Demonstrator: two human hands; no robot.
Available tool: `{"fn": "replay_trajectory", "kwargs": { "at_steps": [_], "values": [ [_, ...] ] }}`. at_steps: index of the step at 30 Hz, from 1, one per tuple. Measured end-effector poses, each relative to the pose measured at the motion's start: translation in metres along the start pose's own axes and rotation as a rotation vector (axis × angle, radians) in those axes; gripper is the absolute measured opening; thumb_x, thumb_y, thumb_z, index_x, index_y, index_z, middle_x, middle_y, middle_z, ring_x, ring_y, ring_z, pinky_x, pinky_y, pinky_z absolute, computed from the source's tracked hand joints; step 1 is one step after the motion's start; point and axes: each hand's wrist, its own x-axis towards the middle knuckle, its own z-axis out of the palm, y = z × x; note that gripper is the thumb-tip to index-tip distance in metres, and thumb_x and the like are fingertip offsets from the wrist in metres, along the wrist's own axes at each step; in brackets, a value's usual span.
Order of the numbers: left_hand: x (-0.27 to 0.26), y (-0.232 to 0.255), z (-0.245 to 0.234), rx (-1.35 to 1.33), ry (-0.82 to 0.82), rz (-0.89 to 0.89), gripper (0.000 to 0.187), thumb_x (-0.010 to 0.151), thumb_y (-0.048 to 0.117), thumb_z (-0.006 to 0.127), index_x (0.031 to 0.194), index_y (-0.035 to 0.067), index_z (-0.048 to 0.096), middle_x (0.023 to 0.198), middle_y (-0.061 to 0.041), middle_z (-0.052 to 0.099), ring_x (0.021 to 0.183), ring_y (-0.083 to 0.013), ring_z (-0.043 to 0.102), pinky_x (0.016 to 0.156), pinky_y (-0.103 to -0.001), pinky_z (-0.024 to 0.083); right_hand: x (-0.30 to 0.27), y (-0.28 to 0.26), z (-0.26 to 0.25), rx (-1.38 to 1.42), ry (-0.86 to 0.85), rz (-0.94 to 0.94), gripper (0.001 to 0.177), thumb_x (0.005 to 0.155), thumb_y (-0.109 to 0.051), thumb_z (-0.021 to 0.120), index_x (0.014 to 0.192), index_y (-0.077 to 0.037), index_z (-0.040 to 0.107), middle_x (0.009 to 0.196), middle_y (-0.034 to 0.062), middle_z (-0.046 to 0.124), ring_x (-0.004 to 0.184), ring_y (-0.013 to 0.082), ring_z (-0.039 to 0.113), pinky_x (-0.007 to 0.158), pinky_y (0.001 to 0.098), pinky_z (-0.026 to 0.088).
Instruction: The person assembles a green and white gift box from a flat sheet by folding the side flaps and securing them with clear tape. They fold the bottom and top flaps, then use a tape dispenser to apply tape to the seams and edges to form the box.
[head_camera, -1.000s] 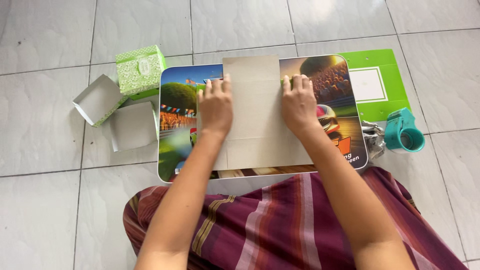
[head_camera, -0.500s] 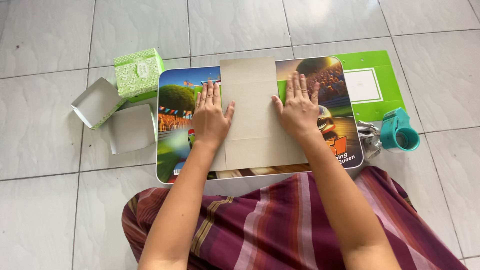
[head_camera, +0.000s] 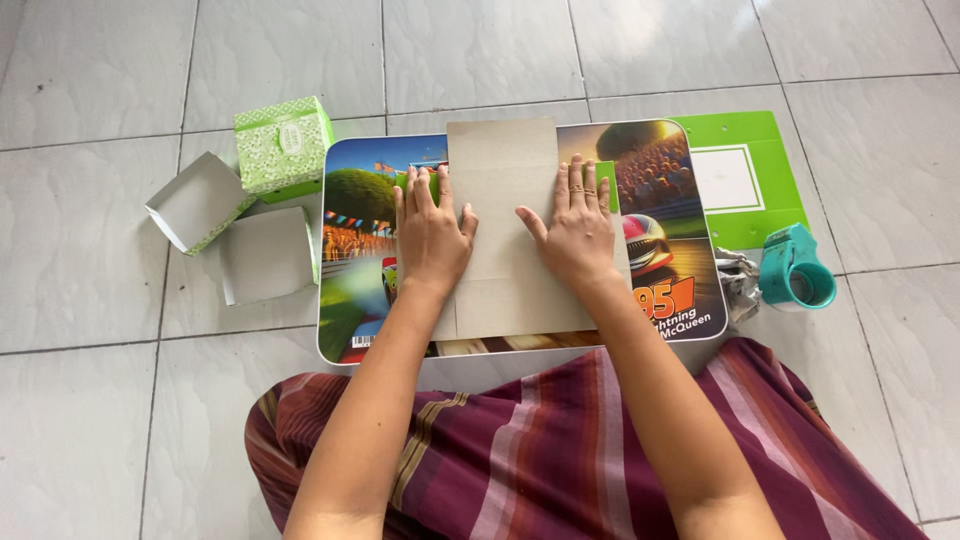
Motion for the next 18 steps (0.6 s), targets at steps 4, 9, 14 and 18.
{"fn": "replay_trajectory", "kwargs": {
  "at_steps": [4, 9, 14, 18],
  "values": [
    [0.000, -0.007, 0.002, -0.047, 0.023, 0.028, 0.067, 0.095, 0.039, 0.058, 0.147, -0.004, 0.052, 0.145, -0.029, 0.048, 0.145, -0.0413, 0.039, 0.121, -0.054, 0.026, -0.002, 0.020, -0.001, 0.079, -0.075, -0.022, 0.093, 0.102, -0.070, 0.030, 0.160, 0.003, 0.027, 0.168, 0.0205, 0.021, 0.157, 0.0332, 0.014, 0.126, 0.0456, 0.006],
    [0.001, -0.015, -0.004, -0.024, 0.012, 0.057, 0.066, 0.095, 0.043, 0.060, 0.143, -0.001, 0.057, 0.141, -0.026, 0.053, 0.140, -0.0386, 0.046, 0.119, -0.050, 0.032, 0.010, 0.040, -0.010, -0.040, -0.081, 0.102, 0.089, 0.103, -0.069, 0.026, 0.160, -0.001, 0.026, 0.169, 0.0150, 0.022, 0.157, 0.0283, 0.013, 0.125, 0.0501, 0.001],
    [0.015, -0.012, -0.011, 0.001, -0.006, 0.008, 0.066, 0.087, 0.054, 0.071, 0.131, 0.005, 0.065, 0.124, -0.017, 0.058, 0.122, -0.0333, 0.054, 0.103, -0.049, 0.044, 0.025, 0.043, -0.013, -0.210, -0.274, 0.169, 0.088, 0.101, -0.066, 0.039, 0.158, -0.001, 0.026, 0.169, 0.0143, 0.021, 0.158, 0.0285, 0.008, 0.123, 0.0576, -0.003],
    [0.035, -0.012, -0.018, 0.042, -0.105, -0.092, 0.069, 0.071, 0.065, 0.081, 0.115, 0.012, 0.070, 0.116, -0.011, 0.057, 0.119, -0.0322, 0.051, 0.092, -0.050, 0.044, 0.056, 0.018, -0.002, -0.064, -0.159, -0.020, 0.086, 0.094, -0.039, 0.066, 0.163, -0.012, 0.024, 0.170, 0.0118, 0.027, 0.160, 0.0279, 0.010, 0.127, 0.0567, 0.000]
  ]
}}
